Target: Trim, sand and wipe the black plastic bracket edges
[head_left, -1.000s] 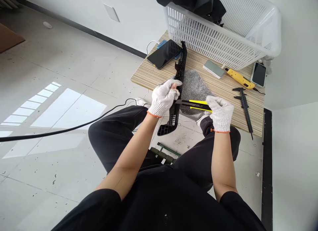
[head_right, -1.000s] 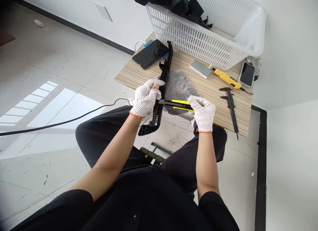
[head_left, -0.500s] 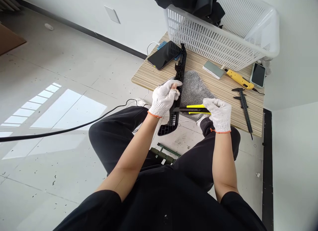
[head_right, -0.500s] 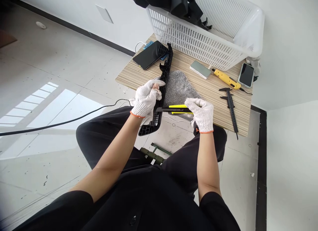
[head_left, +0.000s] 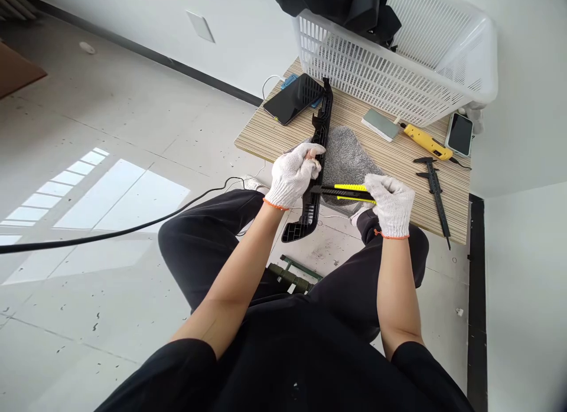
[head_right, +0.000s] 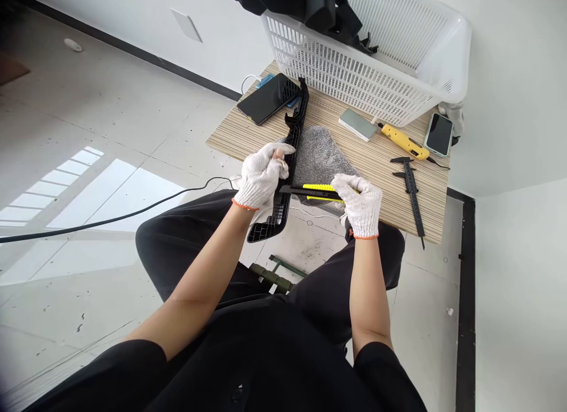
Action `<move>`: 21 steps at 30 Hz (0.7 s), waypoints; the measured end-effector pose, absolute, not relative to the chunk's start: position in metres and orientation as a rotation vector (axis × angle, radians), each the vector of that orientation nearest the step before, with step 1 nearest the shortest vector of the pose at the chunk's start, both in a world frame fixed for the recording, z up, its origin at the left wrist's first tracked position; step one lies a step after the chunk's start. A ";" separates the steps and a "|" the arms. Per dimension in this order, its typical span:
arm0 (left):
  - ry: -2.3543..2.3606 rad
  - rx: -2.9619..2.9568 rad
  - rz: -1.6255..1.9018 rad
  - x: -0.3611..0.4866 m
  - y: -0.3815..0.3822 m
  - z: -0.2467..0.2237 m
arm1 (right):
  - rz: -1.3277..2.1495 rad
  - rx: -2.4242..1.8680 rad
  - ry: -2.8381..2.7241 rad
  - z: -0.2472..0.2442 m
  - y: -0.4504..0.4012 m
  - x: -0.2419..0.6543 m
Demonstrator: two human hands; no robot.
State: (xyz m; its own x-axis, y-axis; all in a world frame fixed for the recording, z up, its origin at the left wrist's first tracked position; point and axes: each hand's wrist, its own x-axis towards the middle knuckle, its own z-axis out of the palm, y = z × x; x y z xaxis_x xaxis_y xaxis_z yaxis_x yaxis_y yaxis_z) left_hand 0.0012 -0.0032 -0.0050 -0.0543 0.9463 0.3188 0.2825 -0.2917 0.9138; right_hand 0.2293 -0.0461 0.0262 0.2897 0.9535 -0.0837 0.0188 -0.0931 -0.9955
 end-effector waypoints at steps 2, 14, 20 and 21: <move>1.329 1.608 1.381 0.001 -0.003 -0.005 | 1.033 -1.431 -1.003 0.025 -0.047 0.229; 1.333 1.606 1.363 0.001 -0.003 -0.006 | 1.040 -1.439 -0.981 0.028 -0.048 0.228; 1.339 1.613 1.346 0.001 -0.003 -0.006 | 1.030 -1.443 -0.979 0.027 -0.047 0.229; 1.340 1.610 1.347 0.001 -0.003 -0.006 | 1.022 -1.448 -0.975 0.027 -0.047 0.229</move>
